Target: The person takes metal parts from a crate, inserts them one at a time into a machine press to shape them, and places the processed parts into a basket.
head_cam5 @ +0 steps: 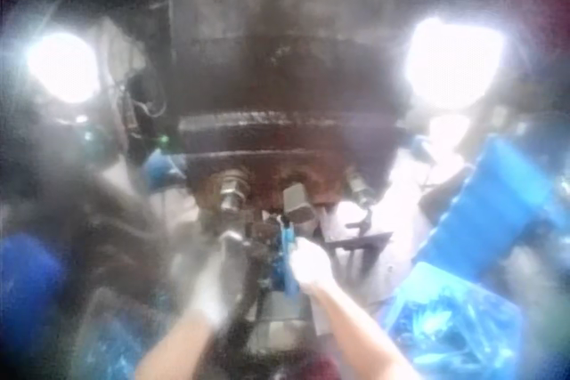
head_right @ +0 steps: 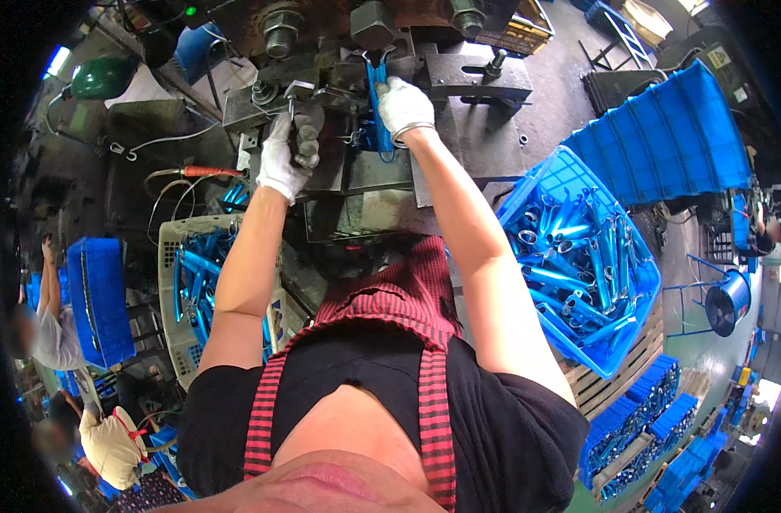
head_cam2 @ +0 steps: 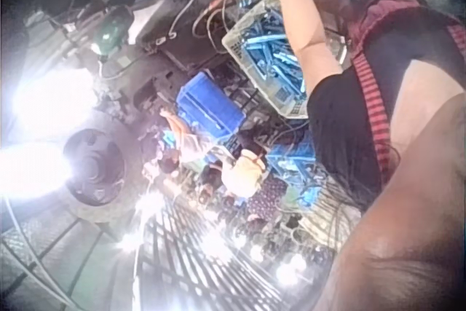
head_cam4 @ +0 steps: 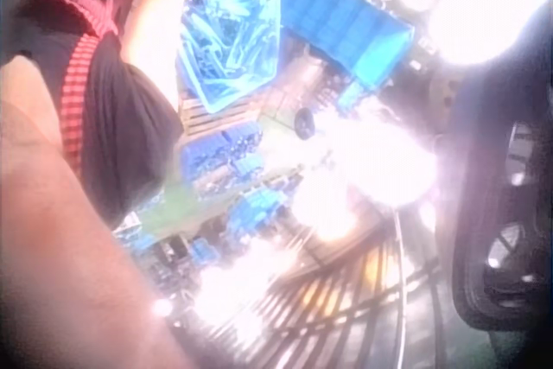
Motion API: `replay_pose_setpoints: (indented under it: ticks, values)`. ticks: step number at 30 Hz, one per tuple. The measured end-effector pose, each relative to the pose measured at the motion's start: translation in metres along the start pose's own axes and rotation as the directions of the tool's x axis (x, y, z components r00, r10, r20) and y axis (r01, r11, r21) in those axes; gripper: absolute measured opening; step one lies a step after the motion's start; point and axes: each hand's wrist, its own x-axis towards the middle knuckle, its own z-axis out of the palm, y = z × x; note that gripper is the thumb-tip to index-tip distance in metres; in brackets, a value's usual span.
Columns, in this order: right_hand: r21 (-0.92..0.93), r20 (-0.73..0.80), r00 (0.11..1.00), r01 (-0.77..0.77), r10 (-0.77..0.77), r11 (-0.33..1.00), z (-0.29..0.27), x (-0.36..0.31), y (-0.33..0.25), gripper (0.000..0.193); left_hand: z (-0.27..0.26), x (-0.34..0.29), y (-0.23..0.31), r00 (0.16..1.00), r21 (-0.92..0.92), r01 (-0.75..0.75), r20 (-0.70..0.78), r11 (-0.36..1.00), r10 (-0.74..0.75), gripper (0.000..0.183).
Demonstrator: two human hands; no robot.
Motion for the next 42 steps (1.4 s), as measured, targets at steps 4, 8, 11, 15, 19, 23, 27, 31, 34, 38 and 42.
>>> replay_pose_setpoints:
  ticks: [4, 8, 11, 15, 19, 23, 27, 31, 34, 38, 42]
  values:
    - [-0.199, -0.084, 0.994, 0.056, -0.074, 0.978, 0.011, 0.014, 0.022, 0.032, 0.027, 0.005, -0.022, 0.979, -0.137, 0.041, 0.204, 0.99, -0.012, 0.027]
    - [-0.331, 0.062, 0.998, 0.041, -0.022, 0.943, 0.008, 0.026, 0.014, 0.027, 0.075, 0.004, -0.041, 0.976, 0.012, 0.097, 0.193, 0.995, -0.098, 0.029]
    - [-0.194, 0.062, 0.997, -0.022, 0.035, 0.981, -0.012, 0.01, 0.026, 0.028, 0.101, 0.008, -0.066, 0.975, 0.128, 0.143, 0.15, 0.981, -0.162, 0.031]
    - [0.027, -0.243, 0.969, 0.052, -0.044, 0.998, -0.02, -0.041, 0.067, 0.023, 0.109, 0.026, -0.1, 0.973, 0.136, 0.161, 0.146, 0.977, -0.181, 0.03]
    - [-0.021, -0.272, 0.955, -0.13, 0.119, 0.991, -0.06, -0.102, 0.103, 0.021, 0.094, 0.054, -0.134, 0.911, -0.068, 0.391, 0.171, 0.918, -0.375, 0.031]
    - [-0.362, -0.32, 0.877, -0.463, 0.359, 0.809, -0.129, -0.16, 0.194, 0.027, 0.095, 0.063, -0.158, 0.92, -0.141, 0.376, 0.17, 0.916, -0.352, 0.031]
    - [-0.651, -0.4, 0.702, -0.67, 0.589, 0.357, -0.197, -0.232, 0.257, 0.02, 0.101, 0.055, -0.156, 0.927, -0.065, 0.369, 0.089, 0.927, -0.363, 0.031]
    - [-0.664, -0.378, 0.698, -0.662, 0.608, 0.348, -0.207, -0.276, 0.278, 0.025, 0.101, 0.054, -0.156, 0.936, -0.041, 0.349, 0.072, 0.936, -0.346, 0.032]
    - [-0.525, -0.344, 0.652, -0.73, 0.675, 0.437, -0.208, -0.284, 0.272, 0.031, 0.097, 0.055, -0.155, 0.933, -0.034, 0.354, 0.081, 0.935, -0.35, 0.032]
    - [-0.686, -0.247, 0.638, -0.647, 0.729, 0.333, -0.221, -0.286, 0.283, 0.031, 0.101, 0.057, -0.157, 0.929, -0.012, 0.358, 0.104, 0.934, -0.355, 0.031]
    - [-0.652, -0.245, 0.591, -0.687, 0.768, 0.321, -0.218, -0.286, 0.278, 0.042, 0.097, 0.064, -0.156, 0.909, -0.065, 0.403, 0.14, 0.913, -0.392, 0.033]
